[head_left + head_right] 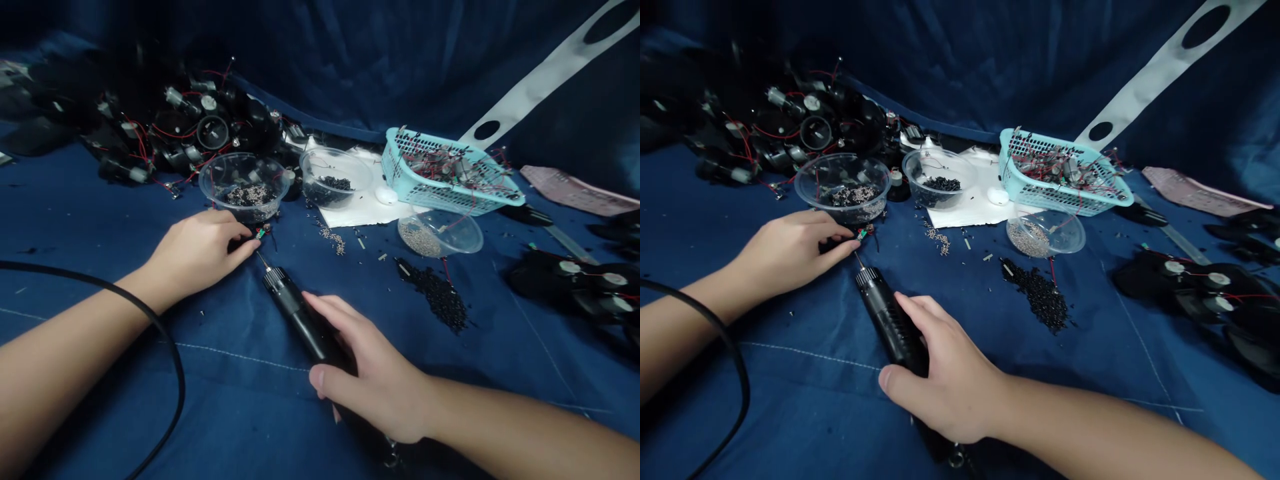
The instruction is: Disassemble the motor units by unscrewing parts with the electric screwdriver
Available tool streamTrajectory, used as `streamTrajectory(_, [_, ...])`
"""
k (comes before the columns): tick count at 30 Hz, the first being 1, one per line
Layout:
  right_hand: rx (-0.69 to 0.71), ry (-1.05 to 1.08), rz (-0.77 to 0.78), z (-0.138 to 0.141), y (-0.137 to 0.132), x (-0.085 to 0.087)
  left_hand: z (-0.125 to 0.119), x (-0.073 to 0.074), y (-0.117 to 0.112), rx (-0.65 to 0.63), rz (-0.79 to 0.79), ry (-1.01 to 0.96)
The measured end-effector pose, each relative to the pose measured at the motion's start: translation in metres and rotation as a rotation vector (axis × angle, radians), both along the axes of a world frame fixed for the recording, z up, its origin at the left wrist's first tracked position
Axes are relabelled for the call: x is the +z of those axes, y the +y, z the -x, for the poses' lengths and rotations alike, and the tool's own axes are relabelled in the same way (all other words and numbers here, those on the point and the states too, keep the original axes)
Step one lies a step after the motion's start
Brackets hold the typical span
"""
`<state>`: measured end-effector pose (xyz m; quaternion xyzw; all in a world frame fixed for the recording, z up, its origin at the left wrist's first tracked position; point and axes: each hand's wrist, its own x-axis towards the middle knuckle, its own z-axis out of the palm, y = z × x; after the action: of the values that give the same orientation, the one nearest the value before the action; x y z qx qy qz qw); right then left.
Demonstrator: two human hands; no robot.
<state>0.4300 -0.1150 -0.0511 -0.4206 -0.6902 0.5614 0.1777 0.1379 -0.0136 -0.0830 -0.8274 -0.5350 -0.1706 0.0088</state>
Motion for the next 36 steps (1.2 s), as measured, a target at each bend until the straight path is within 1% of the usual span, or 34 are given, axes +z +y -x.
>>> streamTrajectory(3, [-0.007, -0.007, 0.013, 0.001, 0.0, 0.0, -0.004, -0.002, 0.003, 0.019, -0.001, -0.032])
streamTrajectory(8, [-0.026, -0.004, 0.016, 0.003, -0.001, 0.002, -0.001, 0.003, 0.003, -0.014, 0.029, -0.162])
streamTrajectory(11, [-0.03, 0.003, 0.014, 0.003, -0.002, 0.002, -0.002, 0.004, 0.004, 0.041, 0.043, -0.156])
streamTrajectory(14, [-0.033, 0.013, 0.011, 0.003, -0.002, 0.002, -0.005, 0.002, 0.007, 0.104, 0.074, -0.146])
streamTrajectory(16, [-0.033, 0.02, 0.014, 0.004, -0.002, 0.001, -0.005, 0.001, 0.009, 0.111, 0.085, -0.162])
streamTrajectory(21, [-0.043, 0.015, 0.032, 0.004, -0.003, 0.002, -0.002, 0.003, 0.007, 0.066, 0.109, -0.252])
streamTrajectory(24, [-0.031, 0.009, 0.016, 0.005, -0.003, 0.004, 0.002, 0.007, 0.003, 0.044, 0.083, -0.293])
streamTrajectory(28, [-0.019, -0.005, -0.004, 0.004, -0.003, 0.005, 0.012, 0.013, 0.0, -0.014, 0.058, -0.244])
streamTrajectory(33, [-0.024, -0.012, 0.011, 0.004, -0.003, 0.004, 0.029, 0.02, 0.002, -0.122, 0.153, -0.168])
streamTrajectory(36, [-0.013, -0.019, 0.009, 0.003, -0.002, 0.003, 0.035, 0.024, 0.0, -0.136, 0.174, -0.163])
